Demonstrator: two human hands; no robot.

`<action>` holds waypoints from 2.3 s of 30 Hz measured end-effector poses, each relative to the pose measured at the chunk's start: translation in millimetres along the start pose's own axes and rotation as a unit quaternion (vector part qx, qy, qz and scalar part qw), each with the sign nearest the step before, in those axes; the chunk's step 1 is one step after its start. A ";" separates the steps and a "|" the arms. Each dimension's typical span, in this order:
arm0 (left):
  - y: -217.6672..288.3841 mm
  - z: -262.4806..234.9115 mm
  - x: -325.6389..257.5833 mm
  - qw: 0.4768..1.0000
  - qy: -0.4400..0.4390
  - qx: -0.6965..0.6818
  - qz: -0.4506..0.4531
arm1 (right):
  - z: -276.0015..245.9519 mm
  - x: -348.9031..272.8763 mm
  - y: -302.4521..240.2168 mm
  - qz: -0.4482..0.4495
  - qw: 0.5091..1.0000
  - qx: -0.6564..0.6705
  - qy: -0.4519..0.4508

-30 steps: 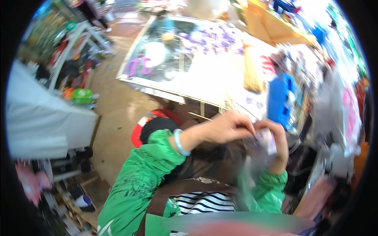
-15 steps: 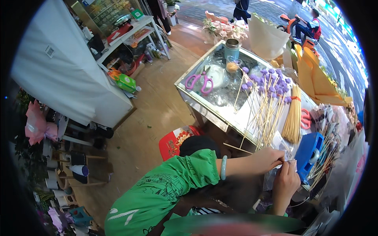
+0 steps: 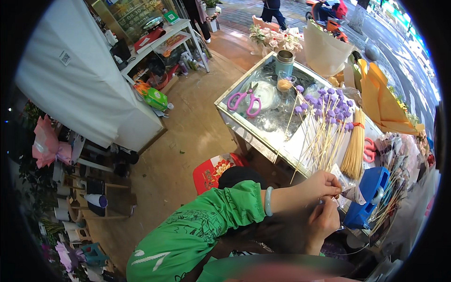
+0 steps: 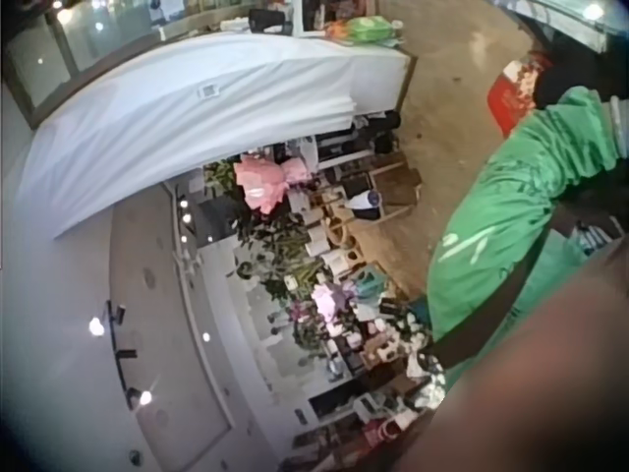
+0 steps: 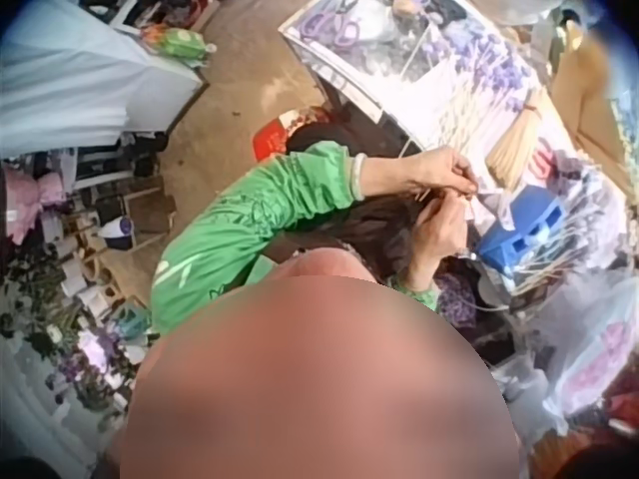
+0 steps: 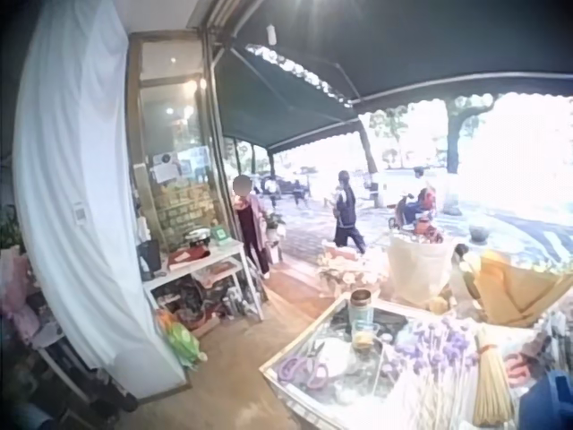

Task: The person assembles decorative sticks by attaching small purple flower-like items to wooden skewers using clear tape. They repeatedly pick up a skewer, place a flower on it, and secure it with tape from a dispenser on the table.

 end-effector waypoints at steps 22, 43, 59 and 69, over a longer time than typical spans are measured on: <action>23.1 72.7 -36.0 0.832 -0.324 0.420 0.163 | -26.1 2.2 57.5 0.017 0.965 0.088 -0.248; 37.3 54.0 -19.8 0.985 -0.160 -0.067 -0.016 | 19.6 -24.4 95.6 0.372 0.649 0.661 -0.051; 31.0 47.1 -17.8 0.979 -0.180 0.081 0.052 | 8.1 -17.0 105.2 0.324 0.740 0.589 -0.011; 20.4 43.9 -13.7 0.980 -0.165 0.092 0.059 | 16.2 -12.3 119.4 0.321 0.746 0.580 -0.062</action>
Point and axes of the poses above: each hand's wrist, its own x-axis towards the middle knuckle, its own z-axis out of the palm, y = z × x, the point moved 10 cm from there along x, towards the middle knuckle, and after that the axes turned 14 degrees about z, right-handed, at the moved point
